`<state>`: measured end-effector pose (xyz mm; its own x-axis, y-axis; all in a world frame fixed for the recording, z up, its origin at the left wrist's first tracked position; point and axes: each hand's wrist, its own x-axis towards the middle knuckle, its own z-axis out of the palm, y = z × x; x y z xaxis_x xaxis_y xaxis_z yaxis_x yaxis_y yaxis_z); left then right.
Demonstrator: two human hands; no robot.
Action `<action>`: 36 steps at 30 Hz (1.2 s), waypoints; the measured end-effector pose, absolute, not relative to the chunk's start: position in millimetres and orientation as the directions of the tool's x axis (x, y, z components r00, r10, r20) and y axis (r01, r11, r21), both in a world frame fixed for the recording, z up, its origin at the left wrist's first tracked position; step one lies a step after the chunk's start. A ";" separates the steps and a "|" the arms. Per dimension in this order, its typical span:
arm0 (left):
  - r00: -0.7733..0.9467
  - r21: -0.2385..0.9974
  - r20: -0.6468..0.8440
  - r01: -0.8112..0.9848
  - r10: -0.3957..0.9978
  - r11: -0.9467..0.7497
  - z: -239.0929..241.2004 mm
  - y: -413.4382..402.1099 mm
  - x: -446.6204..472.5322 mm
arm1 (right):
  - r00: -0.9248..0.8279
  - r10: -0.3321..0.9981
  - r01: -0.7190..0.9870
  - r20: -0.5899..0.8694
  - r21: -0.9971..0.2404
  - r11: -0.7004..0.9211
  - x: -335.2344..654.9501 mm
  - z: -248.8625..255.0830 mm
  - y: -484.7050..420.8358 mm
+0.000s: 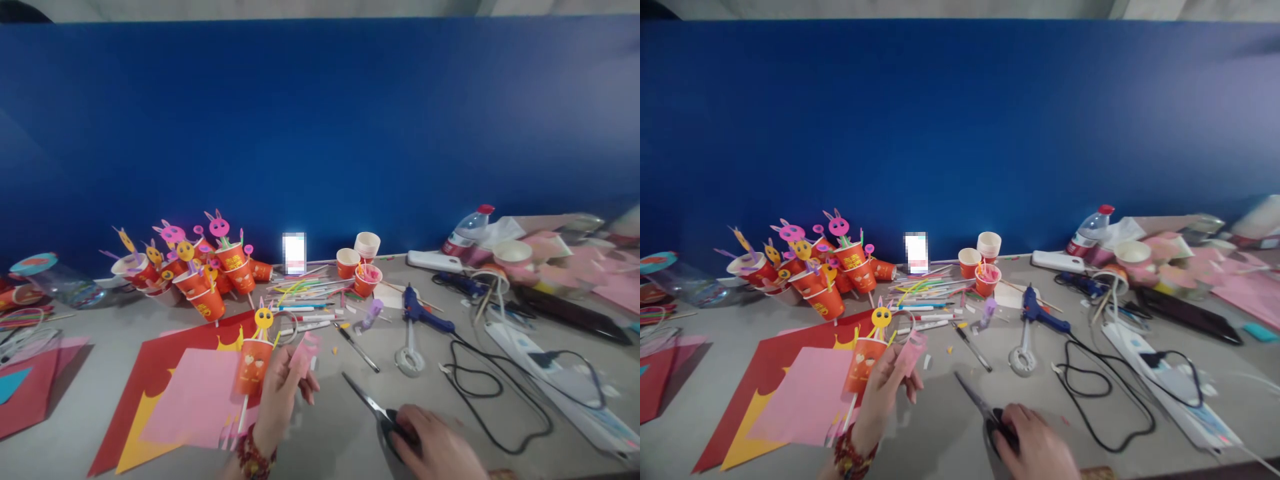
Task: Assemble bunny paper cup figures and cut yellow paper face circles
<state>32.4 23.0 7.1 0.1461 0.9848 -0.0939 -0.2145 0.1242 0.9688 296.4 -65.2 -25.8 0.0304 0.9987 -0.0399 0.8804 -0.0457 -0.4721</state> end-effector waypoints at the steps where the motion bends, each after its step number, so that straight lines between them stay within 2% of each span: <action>1: 0.148 0.968 -0.095 -0.219 0.984 0.126 7.5 22.9 32.4 | 0.048 0.994 0.839 -0.097 -0.535 -0.093 297.4 -24.0 -63.7; 3: 0.153 0.964 -0.103 -0.228 0.983 0.136 8.5 22.3 32.2 | 0.024 0.982 0.697 -0.189 -0.701 -0.151 297.3 -21.4 -59.5; 6: 0.156 0.959 -0.107 -0.244 0.982 0.143 10.5 20.2 32.8 | -0.085 0.967 0.359 -0.241 -0.913 -0.196 285.2 -19.6 -53.1; 9: 0.153 0.955 -0.105 -0.261 0.983 0.143 14.7 17.6 34.9 | -0.169 0.950 0.098 -0.263 -0.964 -0.249 258.0 -17.4 -49.6; 12: 0.151 0.955 -0.111 -0.259 0.982 0.148 20.3 16.4 38.1 | -0.253 0.922 -0.017 -0.293 -0.951 -0.308 228.7 -15.1 -47.9; 16: 0.144 0.958 -0.118 -0.245 0.983 0.151 22.4 16.5 41.6 | -0.310 0.922 -0.036 -0.231 -0.966 -0.254 208.1 -17.9 -43.4; 20: 0.171 0.960 -0.110 -0.238 0.979 0.149 15.7 15.3 42.5 | -0.309 0.941 -0.038 -0.140 -0.987 -0.159 203.6 -23.0 -36.4; 28: 0.198 0.958 -0.113 -0.239 0.974 0.160 15.1 11.8 45.1 | -0.316 0.948 -0.109 -0.037 -0.991 -0.075 192.0 -17.0 -27.3; 36: 0.213 0.956 -0.113 -0.243 0.970 0.164 16.3 11.4 46.7 | -0.299 0.954 -0.105 -0.020 -0.993 -0.054 189.3 -21.4 -24.2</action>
